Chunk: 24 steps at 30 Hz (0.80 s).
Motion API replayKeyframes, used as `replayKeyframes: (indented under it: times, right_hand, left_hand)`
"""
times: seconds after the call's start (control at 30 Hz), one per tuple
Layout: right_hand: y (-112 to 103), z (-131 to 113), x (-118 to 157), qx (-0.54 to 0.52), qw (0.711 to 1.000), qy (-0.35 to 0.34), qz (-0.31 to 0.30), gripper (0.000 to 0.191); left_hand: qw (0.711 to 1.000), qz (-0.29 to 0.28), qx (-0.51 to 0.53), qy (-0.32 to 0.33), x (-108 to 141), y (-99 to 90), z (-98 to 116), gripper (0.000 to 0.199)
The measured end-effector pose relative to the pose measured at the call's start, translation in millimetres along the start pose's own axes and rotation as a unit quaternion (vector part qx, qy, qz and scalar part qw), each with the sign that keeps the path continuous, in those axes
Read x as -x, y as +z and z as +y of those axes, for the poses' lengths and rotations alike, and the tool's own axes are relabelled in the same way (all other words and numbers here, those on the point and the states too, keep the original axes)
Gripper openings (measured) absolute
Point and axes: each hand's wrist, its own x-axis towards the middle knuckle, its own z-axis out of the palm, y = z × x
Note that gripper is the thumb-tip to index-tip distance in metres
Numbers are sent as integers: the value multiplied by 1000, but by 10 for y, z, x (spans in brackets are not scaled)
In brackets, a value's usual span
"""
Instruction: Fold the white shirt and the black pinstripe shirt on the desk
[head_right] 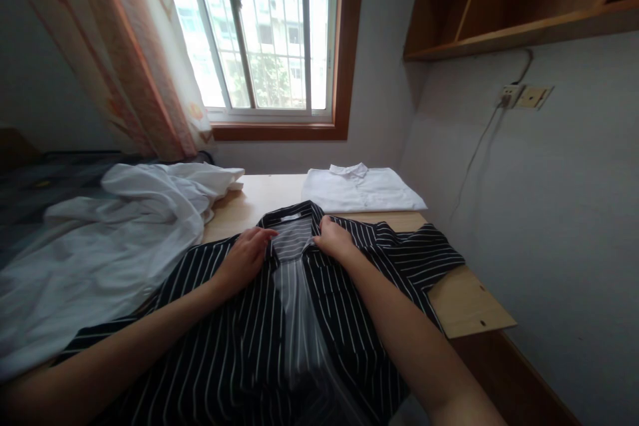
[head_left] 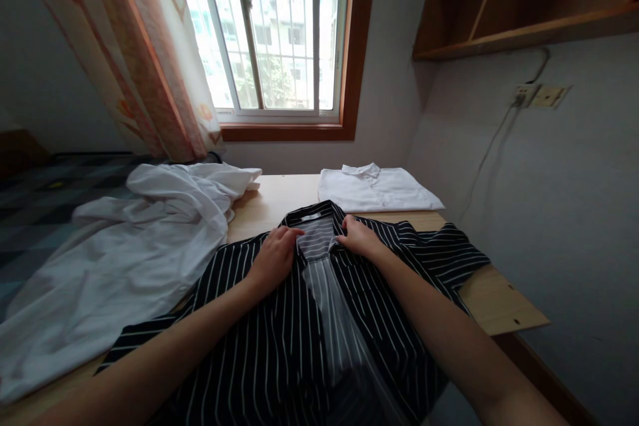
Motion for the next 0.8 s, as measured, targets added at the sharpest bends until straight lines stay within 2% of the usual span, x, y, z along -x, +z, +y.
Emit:
replayKeyframes:
  times: [0.07, 0.2, 0.27, 0.37, 0.47, 0.57, 0.7, 0.8]
  right_hand:
    - [78, 67, -62, -77, 996, -34, 41, 23]
    - [222, 116, -134, -240, 958, -84, 134, 19]
    - [282, 102, -145, -319, 933, -98, 138, 22]
    - [336, 78, -150, -389, 910, -109, 91, 30]
    - [356, 78, -161, -414, 902, -119, 45, 34]
    - [367, 90, -178, -424, 897, -119, 36, 35]
    - [374, 92, -192, -416, 902, -103, 50, 32]
    - [359, 85, -189, -415, 903, -92, 66, 30]
  left_hand:
    - [999, -42, 1, 5, -55, -91, -147, 37]
    - [981, -170, -2, 98, -167, -229, -280, 47]
    - [970, -210, -15, 125, -227, -267, -253, 47]
    - [959, -239, -54, 140, -340, -295, -188, 32]
    - [952, -249, -86, 156, -475, -307, -165, 19]
    - [956, -234, -107, 141, -619, -319, -161, 22]
    - [972, -173, -139, 70, -795, -288, -93, 25]
    - [979, -130, -155, 0, -851, -165, -6, 25]
